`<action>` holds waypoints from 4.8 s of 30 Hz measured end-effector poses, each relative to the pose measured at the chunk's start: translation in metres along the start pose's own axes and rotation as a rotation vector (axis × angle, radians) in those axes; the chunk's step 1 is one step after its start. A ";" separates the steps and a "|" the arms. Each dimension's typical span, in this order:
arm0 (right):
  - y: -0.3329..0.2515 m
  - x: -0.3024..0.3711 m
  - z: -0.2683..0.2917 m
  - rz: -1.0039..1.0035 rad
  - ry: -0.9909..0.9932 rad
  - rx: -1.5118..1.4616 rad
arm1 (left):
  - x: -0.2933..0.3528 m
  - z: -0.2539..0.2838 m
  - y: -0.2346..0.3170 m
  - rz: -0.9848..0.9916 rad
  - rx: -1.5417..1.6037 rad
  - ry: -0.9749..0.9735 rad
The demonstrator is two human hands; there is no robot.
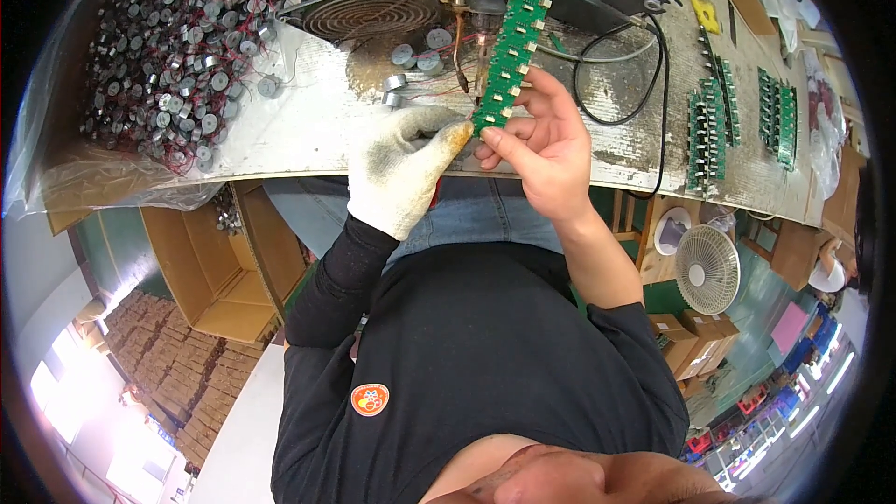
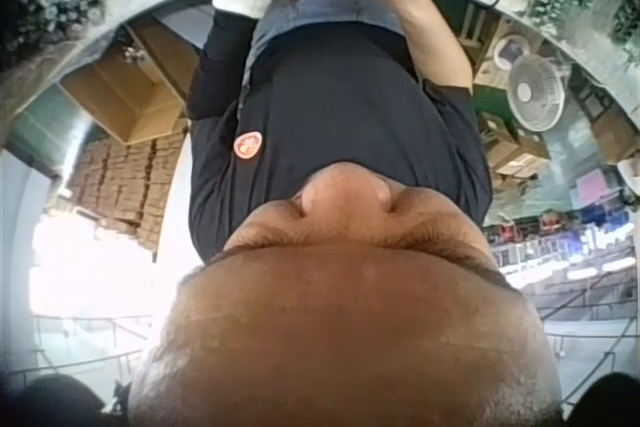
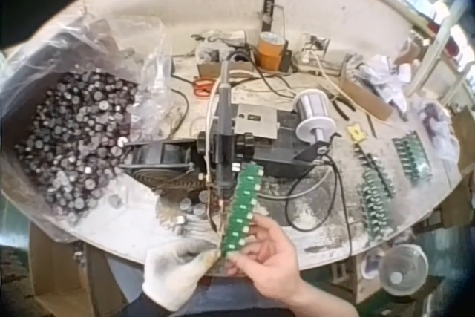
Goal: The person picks up a circuit board and a wire, holds them against a soldering iron, and then places the board on the table before sorting components into a box.
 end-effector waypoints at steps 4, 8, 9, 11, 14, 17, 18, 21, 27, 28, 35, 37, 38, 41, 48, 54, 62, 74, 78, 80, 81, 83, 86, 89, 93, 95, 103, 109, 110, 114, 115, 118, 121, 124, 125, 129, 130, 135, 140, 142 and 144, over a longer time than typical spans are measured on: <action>-0.002 0.000 -0.001 0.000 -0.008 -0.015 | 0.000 0.001 -0.005 -0.030 -0.033 0.018; -0.003 -0.001 -0.002 -0.006 -0.017 0.002 | 0.001 0.001 -0.005 -0.047 -0.069 0.029; -0.003 -0.001 -0.002 -0.006 -0.008 0.012 | 0.001 -0.001 -0.003 -0.037 -0.017 0.023; 0.001 0.001 0.001 -0.011 -0.006 0.010 | 0.000 -0.002 -0.004 -0.026 0.034 0.017; 0.003 0.002 0.002 -0.011 -0.001 0.005 | -0.001 -0.003 -0.008 -0.033 -0.029 0.006; 0.003 0.002 0.000 -0.008 -0.009 -0.006 | 0.001 -0.003 -0.008 0.002 0.011 0.010; 0.003 0.002 0.000 -0.009 -0.016 -0.008 | 0.001 -0.004 -0.008 -0.009 0.063 0.020; 0.003 0.002 -0.001 -0.012 -0.018 -0.014 | 0.001 -0.008 -0.007 -0.029 0.155 0.048; 0.003 0.004 -0.001 -0.017 -0.023 0.002 | 0.002 -0.008 -0.006 -0.064 0.238 0.088; 0.003 0.005 -0.002 -0.019 -0.022 0.001 | 0.003 -0.008 -0.003 -0.070 0.256 0.086; 0.003 0.005 -0.003 -0.011 -0.027 -0.025 | 0.003 -0.003 -0.008 -0.026 0.128 0.065; 0.003 0.005 -0.002 -0.007 -0.025 -0.031 | 0.004 -0.003 -0.006 -0.029 0.172 0.047; 0.003 0.005 -0.002 -0.011 -0.021 -0.021 | 0.003 -0.003 -0.005 -0.029 0.172 0.046; 0.004 0.005 -0.002 -0.017 -0.013 -0.011 | 0.003 -0.003 -0.002 -0.021 0.266 0.016; 0.005 0.004 -0.002 -0.010 -0.005 -0.007 | 0.000 -0.002 -0.003 0.001 0.309 0.015; 0.001 0.004 -0.003 0.008 -0.019 -0.010 | 0.002 -0.003 0.007 0.011 0.361 0.011; 0.007 0.005 -0.002 -0.005 0.006 0.013 | -0.002 -0.003 -0.007 0.006 0.337 -0.003; 0.007 0.008 0.010 -0.002 0.069 0.127 | 0.009 0.028 -0.018 -0.218 -0.303 0.344; 0.006 0.005 0.008 0.011 0.061 0.125 | 0.018 0.085 -0.031 -0.242 -0.774 0.837; 0.008 0.004 0.008 0.009 0.054 0.122 | 0.021 0.109 -0.039 -0.077 -0.696 0.884; 0.009 0.004 0.007 0.001 0.057 0.123 | 0.021 0.115 -0.037 -0.052 -0.739 0.886; 0.009 0.003 0.007 0.005 0.053 0.135 | 0.016 0.122 -0.037 -0.025 -0.693 0.818; 0.008 0.001 0.005 0.018 0.033 0.146 | 0.003 0.122 -0.036 -0.105 -0.752 0.771; 0.010 0.002 0.005 0.011 0.054 0.137 | -0.014 0.113 -0.029 -0.168 -0.745 0.790; 0.011 0.003 0.005 0.020 0.056 0.129 | -0.019 0.110 -0.023 -0.183 -0.711 0.816; 0.010 0.003 0.004 0.018 0.046 0.108 | -0.018 0.110 -0.031 -0.299 -0.605 0.824; 0.010 0.004 0.009 0.009 0.039 0.092 | 0.009 0.068 -0.028 -0.274 0.191 0.520; 0.009 0.004 0.006 0.017 0.039 0.111 | 0.027 0.039 -0.021 -0.198 0.206 0.458; 0.008 0.005 0.006 0.017 0.047 0.105 | 0.027 0.033 -0.019 -0.178 0.155 0.426; 0.008 0.006 0.007 -0.008 0.025 0.024 | 0.026 0.011 -0.013 -0.075 0.090 0.350; 0.006 0.005 0.007 -0.030 -0.001 0.007 | 0.023 0.006 -0.016 -0.066 0.062 0.336; 0.006 0.002 0.009 -0.060 -0.024 -0.029 | 0.015 -0.006 -0.018 -0.045 0.084 0.263; 0.006 0.000 0.010 -0.004 -0.058 -0.059 | 0.012 -0.016 -0.009 0.029 0.207 0.249; 0.002 -0.002 0.010 0.007 -0.050 -0.033 | 0.005 -0.018 -0.016 -0.068 0.168 0.231; 0.002 -0.002 0.010 0.005 -0.048 -0.035 | 0.004 -0.018 -0.017 -0.065 0.167 0.229; 0.000 -0.004 0.009 0.033 -0.014 -0.020 | -0.001 -0.018 -0.007 -0.016 0.335 0.173; -0.001 -0.004 0.009 0.039 0.003 -0.013 | -0.002 -0.019 -0.005 0.018 0.492 0.156; -0.004 -0.006 0.009 0.046 -0.013 -0.007 | -0.005 -0.019 -0.009 -0.013 0.554 0.164; -0.001 -0.009 0.008 0.065 -0.005 -0.029 | -0.009 -0.017 -0.013 -0.031 0.574 0.183; -0.003 -0.011 0.008 0.078 -0.006 -0.020 | -0.011 -0.017 -0.013 -0.031 0.603 0.171; -0.004 -0.012 0.008 0.080 -0.012 -0.016 | -0.011 -0.018 -0.007 -0.040 0.626 0.177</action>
Point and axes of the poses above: each hand's wrist, its own x-axis away from the middle knuckle, its own z-axis out of the back of the hand, y = z × x, the point moved 1 cm from there along -x, towards the middle knuckle, and after that the axes turned 13 degrees about -y, right-handed, at the moved point
